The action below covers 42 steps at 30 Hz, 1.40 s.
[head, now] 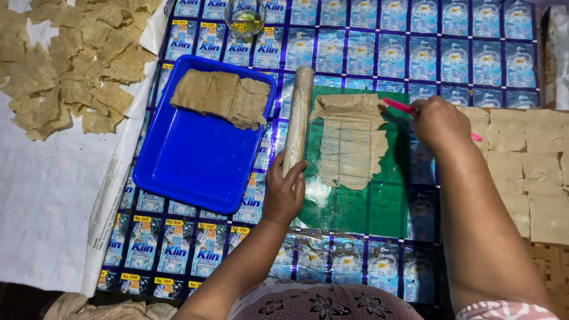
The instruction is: Flattening thin food sheets using a rolling pin and spatula, then arranging them on a tray.
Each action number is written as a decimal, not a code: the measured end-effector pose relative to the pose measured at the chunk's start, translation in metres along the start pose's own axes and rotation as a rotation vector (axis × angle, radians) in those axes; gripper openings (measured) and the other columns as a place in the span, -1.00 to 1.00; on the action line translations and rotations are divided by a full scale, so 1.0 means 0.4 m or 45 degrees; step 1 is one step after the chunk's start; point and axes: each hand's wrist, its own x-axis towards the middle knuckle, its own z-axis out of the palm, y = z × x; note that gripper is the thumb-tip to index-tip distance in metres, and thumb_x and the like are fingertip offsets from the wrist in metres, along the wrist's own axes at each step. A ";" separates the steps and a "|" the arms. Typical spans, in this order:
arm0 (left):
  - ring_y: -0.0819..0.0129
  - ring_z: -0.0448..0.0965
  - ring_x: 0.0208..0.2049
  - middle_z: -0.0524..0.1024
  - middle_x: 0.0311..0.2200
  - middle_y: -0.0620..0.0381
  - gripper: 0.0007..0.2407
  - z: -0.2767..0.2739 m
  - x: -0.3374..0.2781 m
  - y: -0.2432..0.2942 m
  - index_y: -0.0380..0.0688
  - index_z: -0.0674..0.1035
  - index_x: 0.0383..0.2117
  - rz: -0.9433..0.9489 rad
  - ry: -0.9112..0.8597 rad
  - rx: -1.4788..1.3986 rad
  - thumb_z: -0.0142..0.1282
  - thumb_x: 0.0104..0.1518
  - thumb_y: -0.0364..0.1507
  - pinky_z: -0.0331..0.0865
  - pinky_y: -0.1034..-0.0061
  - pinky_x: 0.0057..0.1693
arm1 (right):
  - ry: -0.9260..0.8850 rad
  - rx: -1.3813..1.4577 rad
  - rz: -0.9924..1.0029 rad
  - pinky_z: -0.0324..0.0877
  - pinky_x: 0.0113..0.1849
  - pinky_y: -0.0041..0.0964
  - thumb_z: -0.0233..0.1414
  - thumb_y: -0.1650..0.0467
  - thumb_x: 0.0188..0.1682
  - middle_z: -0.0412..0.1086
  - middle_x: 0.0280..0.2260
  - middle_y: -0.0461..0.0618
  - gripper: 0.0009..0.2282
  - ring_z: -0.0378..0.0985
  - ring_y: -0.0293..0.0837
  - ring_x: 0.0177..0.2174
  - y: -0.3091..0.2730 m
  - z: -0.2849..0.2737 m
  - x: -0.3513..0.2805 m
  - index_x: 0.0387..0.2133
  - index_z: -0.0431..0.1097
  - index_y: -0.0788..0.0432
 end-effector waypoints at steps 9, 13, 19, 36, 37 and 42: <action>-0.24 0.27 0.28 0.24 0.25 -0.28 -0.73 -0.002 0.006 0.006 0.03 0.62 0.01 -0.001 -0.004 0.010 0.11 0.19 -0.50 0.26 0.04 0.30 | 0.355 0.592 0.218 0.35 -0.42 0.38 -0.05 0.32 0.17 0.42 -0.51 0.49 -0.77 0.48 0.52 -0.46 -0.106 0.252 -0.272 -0.17 0.18 0.30; -0.23 0.28 0.27 0.25 0.24 -0.27 -0.73 -0.002 0.002 0.011 0.03 0.63 0.00 0.008 -0.008 0.011 0.11 0.18 -0.52 0.27 0.05 0.30 | 0.279 0.573 0.270 0.34 -0.44 0.38 -0.06 0.31 0.15 0.42 -0.53 0.47 -0.77 0.49 0.51 -0.49 -0.142 0.287 -0.342 -0.18 0.17 0.29; -0.21 0.30 0.27 0.26 0.24 -0.26 -0.73 -0.001 0.004 0.011 0.03 0.62 0.00 0.023 0.016 0.014 0.10 0.19 -0.53 0.28 0.07 0.31 | 0.184 0.494 0.233 0.37 -0.44 0.35 -0.08 0.30 0.15 0.45 -0.55 0.44 -0.77 0.51 0.47 -0.51 -0.141 0.301 -0.340 -0.16 0.18 0.26; -0.20 0.29 0.27 0.25 0.24 -0.25 -0.75 -0.007 0.007 0.013 0.01 0.64 -0.01 -0.003 -0.008 0.006 0.08 0.21 -0.51 0.29 0.07 0.29 | -0.139 1.249 0.660 0.28 -0.72 -0.12 -0.16 0.35 0.17 0.38 -0.74 0.10 -0.82 0.41 -0.04 -0.80 -0.198 0.241 -0.493 -0.28 0.16 0.27; -0.20 0.29 0.27 0.25 0.24 -0.25 -0.75 -0.005 0.007 0.013 0.01 0.64 -0.01 -0.001 -0.010 0.003 0.08 0.21 -0.51 0.29 0.07 0.29 | -0.136 1.248 0.663 0.28 -0.72 -0.12 -0.16 0.35 0.17 0.38 -0.74 0.10 -0.82 0.41 -0.04 -0.80 -0.209 0.244 -0.501 -0.28 0.16 0.27; -0.19 0.31 0.27 0.25 0.23 -0.26 -0.76 -0.006 0.001 0.011 0.00 0.64 -0.01 0.021 0.009 -0.003 0.07 0.22 -0.51 0.30 0.08 0.30 | -0.222 1.211 0.535 0.29 -0.73 -0.10 -0.15 0.33 0.16 0.39 -0.76 0.13 -0.80 0.45 -0.03 -0.81 -0.268 0.238 -0.512 -0.32 0.14 0.27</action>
